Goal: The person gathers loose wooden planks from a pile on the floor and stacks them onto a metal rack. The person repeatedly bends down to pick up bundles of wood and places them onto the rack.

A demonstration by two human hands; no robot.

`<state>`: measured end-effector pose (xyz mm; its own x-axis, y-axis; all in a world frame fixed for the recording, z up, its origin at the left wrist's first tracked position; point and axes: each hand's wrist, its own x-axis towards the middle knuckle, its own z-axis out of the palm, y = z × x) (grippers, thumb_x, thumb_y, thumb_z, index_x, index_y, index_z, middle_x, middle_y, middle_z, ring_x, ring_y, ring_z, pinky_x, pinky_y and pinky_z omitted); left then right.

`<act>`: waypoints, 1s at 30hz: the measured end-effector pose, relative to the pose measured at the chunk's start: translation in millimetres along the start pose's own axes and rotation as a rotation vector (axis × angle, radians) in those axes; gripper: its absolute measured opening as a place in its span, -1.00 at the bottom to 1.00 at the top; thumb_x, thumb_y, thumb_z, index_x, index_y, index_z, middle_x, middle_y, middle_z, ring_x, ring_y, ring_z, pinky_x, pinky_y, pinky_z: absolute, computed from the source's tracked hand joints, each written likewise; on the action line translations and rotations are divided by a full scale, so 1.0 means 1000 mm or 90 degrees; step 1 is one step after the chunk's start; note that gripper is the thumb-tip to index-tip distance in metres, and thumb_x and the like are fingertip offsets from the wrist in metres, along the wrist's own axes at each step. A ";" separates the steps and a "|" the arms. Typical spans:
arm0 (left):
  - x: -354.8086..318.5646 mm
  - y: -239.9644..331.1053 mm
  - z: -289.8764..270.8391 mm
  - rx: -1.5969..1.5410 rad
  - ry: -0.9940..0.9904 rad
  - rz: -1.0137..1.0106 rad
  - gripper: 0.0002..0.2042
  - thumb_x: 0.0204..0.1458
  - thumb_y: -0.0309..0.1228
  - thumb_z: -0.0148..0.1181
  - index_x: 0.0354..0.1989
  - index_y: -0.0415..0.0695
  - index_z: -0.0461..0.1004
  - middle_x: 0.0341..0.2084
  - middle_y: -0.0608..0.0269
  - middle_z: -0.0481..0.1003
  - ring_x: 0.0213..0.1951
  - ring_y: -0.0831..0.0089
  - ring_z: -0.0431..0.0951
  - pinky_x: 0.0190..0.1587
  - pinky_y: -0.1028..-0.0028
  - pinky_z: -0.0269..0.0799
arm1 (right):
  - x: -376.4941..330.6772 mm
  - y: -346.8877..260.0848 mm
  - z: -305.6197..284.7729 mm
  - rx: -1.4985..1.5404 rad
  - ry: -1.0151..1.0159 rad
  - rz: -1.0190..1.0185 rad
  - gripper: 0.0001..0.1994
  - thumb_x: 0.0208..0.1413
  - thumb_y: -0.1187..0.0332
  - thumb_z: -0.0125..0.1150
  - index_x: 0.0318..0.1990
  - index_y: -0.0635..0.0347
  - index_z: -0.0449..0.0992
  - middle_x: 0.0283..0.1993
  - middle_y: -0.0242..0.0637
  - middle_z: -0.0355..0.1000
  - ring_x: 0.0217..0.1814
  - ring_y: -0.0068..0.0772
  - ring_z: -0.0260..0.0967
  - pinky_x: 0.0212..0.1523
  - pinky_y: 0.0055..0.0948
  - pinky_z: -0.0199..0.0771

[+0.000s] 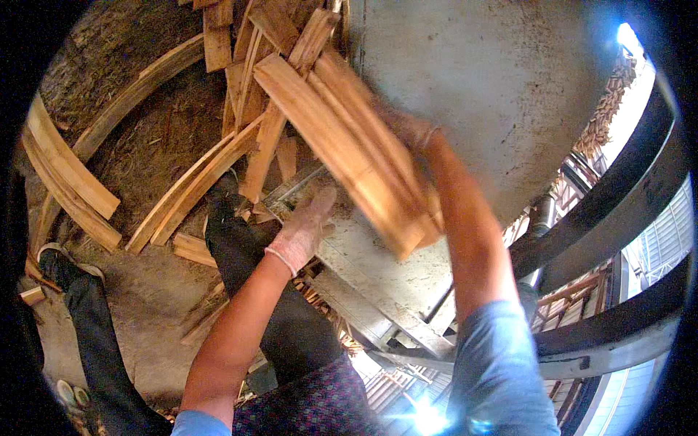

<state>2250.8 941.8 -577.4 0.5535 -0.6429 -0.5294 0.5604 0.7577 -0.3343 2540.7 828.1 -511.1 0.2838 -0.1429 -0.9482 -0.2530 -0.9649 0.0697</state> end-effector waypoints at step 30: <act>-0.257 0.127 -0.062 0.104 0.147 -0.039 -0.33 0.03 -0.32 0.37 0.32 -0.39 0.36 0.02 0.01 0.60 -0.03 0.24 0.67 0.07 0.32 0.62 | -0.192 -0.135 0.350 0.470 0.320 -0.007 -0.09 0.10 -0.01 0.47 0.42 0.41 0.18 0.20 0.10 0.49 0.28 0.01 0.46 0.28 -0.14 0.40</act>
<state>2141.6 1210.0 -532.5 0.3714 -0.6306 -0.6814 0.6903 0.6784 -0.2515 2196.8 1063.3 -446.6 0.6176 -0.3811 -0.6880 -0.7298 -0.6039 -0.3206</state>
